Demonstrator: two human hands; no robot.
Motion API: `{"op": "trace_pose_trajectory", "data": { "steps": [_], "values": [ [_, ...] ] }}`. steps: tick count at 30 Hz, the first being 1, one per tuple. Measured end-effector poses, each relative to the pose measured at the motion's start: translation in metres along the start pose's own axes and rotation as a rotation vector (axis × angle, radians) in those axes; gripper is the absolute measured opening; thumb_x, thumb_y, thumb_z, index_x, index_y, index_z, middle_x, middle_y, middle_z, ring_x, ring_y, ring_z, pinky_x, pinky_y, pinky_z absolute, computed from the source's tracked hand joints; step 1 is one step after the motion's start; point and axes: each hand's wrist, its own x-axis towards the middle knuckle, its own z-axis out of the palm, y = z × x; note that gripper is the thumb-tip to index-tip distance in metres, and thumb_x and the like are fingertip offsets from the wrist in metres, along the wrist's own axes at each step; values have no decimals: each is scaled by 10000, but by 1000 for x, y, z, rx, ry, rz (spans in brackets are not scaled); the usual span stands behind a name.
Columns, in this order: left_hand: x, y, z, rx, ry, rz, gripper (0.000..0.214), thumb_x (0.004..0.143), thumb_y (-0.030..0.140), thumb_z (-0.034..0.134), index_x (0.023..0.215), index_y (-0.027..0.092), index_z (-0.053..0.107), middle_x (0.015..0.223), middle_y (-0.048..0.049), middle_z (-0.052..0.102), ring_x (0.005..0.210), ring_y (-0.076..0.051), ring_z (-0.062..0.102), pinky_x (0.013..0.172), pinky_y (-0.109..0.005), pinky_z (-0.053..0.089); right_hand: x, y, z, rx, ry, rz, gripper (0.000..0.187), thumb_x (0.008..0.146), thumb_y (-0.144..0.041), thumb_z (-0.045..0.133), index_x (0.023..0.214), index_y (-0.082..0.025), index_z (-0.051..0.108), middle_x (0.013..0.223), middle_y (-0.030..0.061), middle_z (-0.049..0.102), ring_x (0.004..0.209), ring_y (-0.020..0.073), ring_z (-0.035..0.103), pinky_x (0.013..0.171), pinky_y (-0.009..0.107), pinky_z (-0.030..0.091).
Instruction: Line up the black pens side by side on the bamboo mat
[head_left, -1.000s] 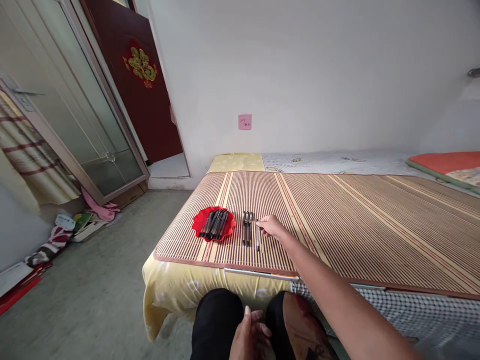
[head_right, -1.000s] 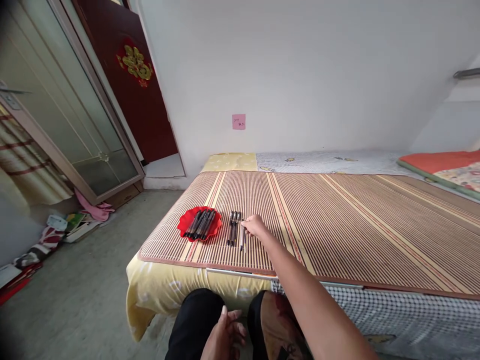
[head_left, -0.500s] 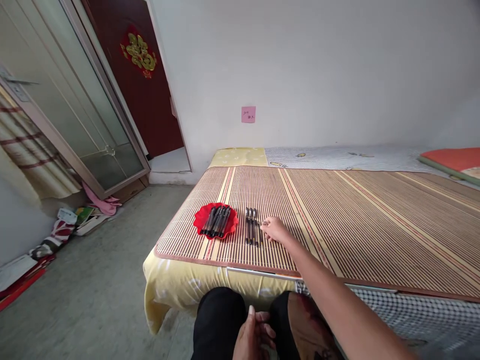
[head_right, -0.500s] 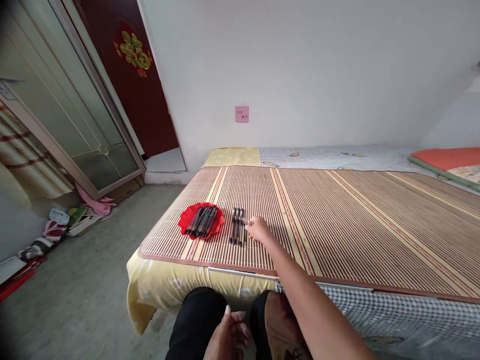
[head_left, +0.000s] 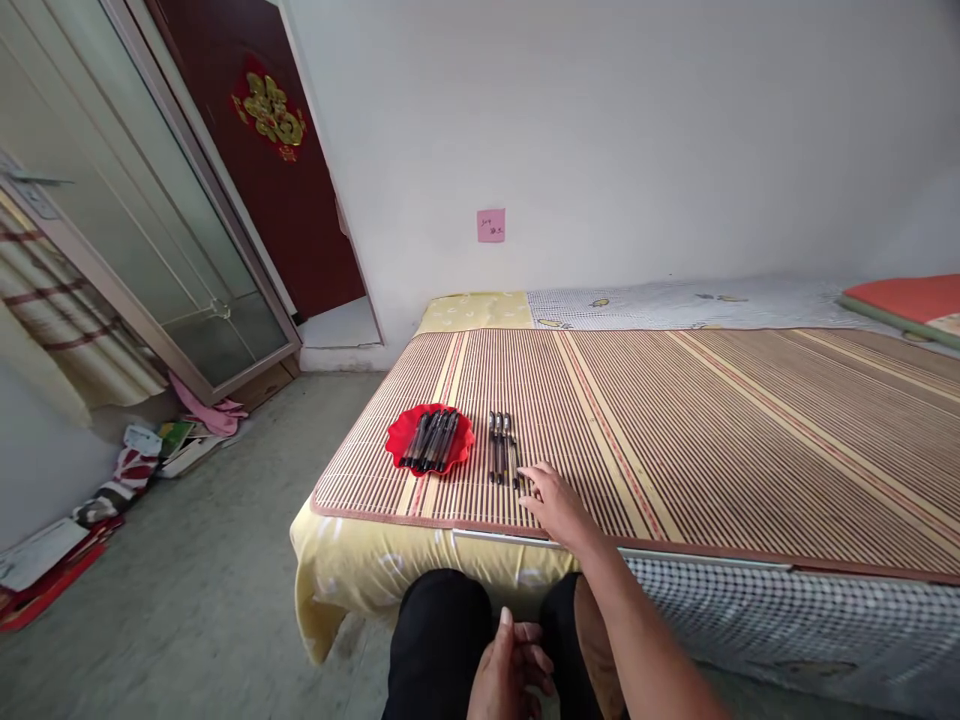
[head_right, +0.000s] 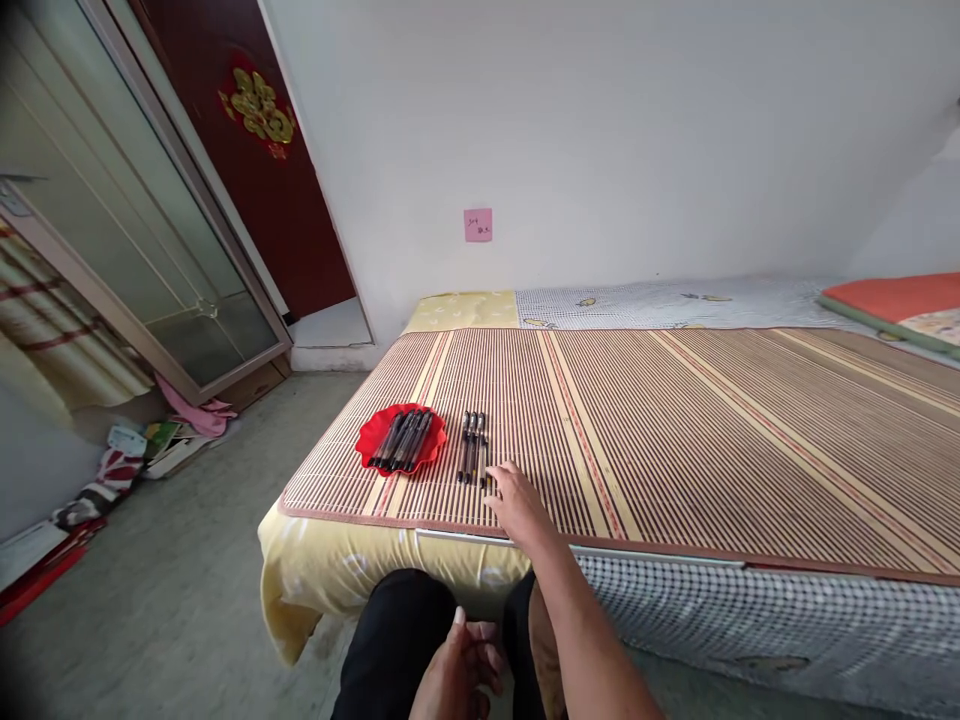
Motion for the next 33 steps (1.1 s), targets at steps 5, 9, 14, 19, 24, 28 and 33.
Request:
{"op": "trace_pose_trajectory", "data": {
  "steps": [5, 9, 14, 19, 24, 28, 33],
  "values": [
    [1, -5, 2, 4, 19, 7, 867, 550, 942, 640, 860, 134, 686, 622, -60, 677, 445, -133, 567, 370, -198, 166, -1, -7, 0, -66, -12, -17, 434, 886, -122, 581, 1304, -203, 665, 1266, 113, 607, 1016, 213, 650, 945, 328, 481],
    [2, -6, 1, 13, 18, -7, 884, 528, 948, 643, 850, 125, 681, 616, -60, 675, 441, -131, 565, 368, -198, 169, -1, -8, 0, -79, -16, -6, 406, 930, -157, 548, 1318, -204, 660, 1257, 107, 611, 1015, 218, 655, 899, 329, 501],
    [2, -5, 0, 24, 26, -14, 895, 527, 944, 644, 876, 121, 677, 627, -59, 678, 454, -139, 580, 369, -202, 185, 1, -10, 0, -71, -7, 3, 417, 926, -127, 552, 1320, -206, 663, 1257, 100, 617, 1015, 216, 666, 894, 331, 513],
    [-1, -2, 4, 33, 40, -28, 894, 508, 933, 666, 871, 116, 678, 623, -63, 680, 449, -136, 576, 372, -204, 190, 2, -12, 1, -56, -3, 5, 426, 924, -109, 561, 1328, -200, 659, 1250, 107, 623, 987, 213, 681, 895, 337, 532],
    [-1, -1, 5, 46, 51, -26, 902, 497, 943, 654, 863, 119, 679, 615, -61, 677, 441, -133, 568, 372, -207, 177, 2, -13, 2, -43, 4, 15, 444, 922, -104, 573, 1351, -197, 641, 1295, 122, 612, 989, 216, 684, 898, 346, 546],
    [-2, 0, 6, 49, 49, -27, 918, 465, 959, 651, 845, 124, 680, 610, -59, 677, 434, -132, 563, 373, -208, 177, 2, -13, 1, -26, 14, 15, 465, 924, -105, 570, 1375, -209, 621, 1329, 123, 605, 999, 213, 691, 903, 345, 554],
    [-9, 7, 13, 38, 49, -42, 951, 394, 957, 684, 833, 113, 686, 596, -54, 673, 430, -128, 558, 371, -203, 191, 2, -11, 1, -15, 21, 21, 464, 931, -118, 564, 1382, -212, 613, 1359, 121, 614, 1012, 221, 698, 902, 352, 556]
  ]
}}
